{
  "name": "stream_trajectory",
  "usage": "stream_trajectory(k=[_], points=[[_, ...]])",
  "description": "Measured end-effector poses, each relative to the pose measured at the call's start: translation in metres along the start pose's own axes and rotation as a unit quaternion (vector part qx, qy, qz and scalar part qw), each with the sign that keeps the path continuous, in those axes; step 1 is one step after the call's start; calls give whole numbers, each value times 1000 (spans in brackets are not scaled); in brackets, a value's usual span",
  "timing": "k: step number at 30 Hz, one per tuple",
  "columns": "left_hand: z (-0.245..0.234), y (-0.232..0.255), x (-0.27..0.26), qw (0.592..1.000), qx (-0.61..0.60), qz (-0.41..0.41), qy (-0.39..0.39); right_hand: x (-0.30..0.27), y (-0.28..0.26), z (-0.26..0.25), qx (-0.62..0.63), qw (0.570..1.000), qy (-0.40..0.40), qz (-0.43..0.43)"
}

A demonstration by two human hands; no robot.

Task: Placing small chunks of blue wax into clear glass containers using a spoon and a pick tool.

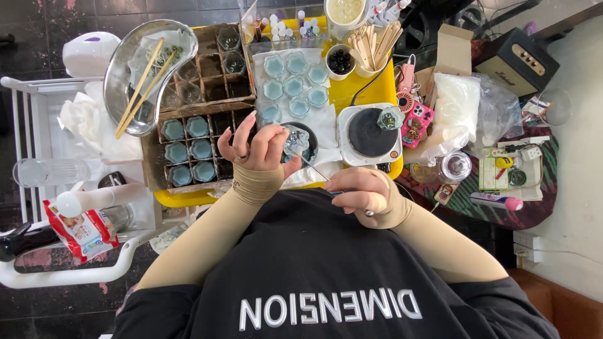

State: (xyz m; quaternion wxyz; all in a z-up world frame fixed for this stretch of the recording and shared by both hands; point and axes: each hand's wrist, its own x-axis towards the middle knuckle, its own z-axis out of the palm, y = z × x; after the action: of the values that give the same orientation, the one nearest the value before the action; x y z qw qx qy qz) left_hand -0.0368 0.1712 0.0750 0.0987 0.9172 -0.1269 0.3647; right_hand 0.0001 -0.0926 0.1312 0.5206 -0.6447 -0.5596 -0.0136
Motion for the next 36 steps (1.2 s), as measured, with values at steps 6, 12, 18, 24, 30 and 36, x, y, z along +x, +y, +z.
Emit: stream_trajectory(k=[6,12,18,24,30,36], points=[[1,-4,-3,1000,-6,-5,-3,-6,4,1,-26,999,19,32],[-2,-11,-4,1000,-19,2,-23,-3,-1,-4,-72,997,11,22],[-2,-12,-4,999,-26,13,-20,7,-8,-3,-45,999,-4,-7],[-2,-15,0,999,-37,19,-22,6,-12,-2,-28,999,11,37],[3,-12,-4,999,-46,9,-20,5,-12,6,-43,994,52,85],[3,-13,-8,997,-69,4,-23,2,-12,11,-48,990,88,103]])
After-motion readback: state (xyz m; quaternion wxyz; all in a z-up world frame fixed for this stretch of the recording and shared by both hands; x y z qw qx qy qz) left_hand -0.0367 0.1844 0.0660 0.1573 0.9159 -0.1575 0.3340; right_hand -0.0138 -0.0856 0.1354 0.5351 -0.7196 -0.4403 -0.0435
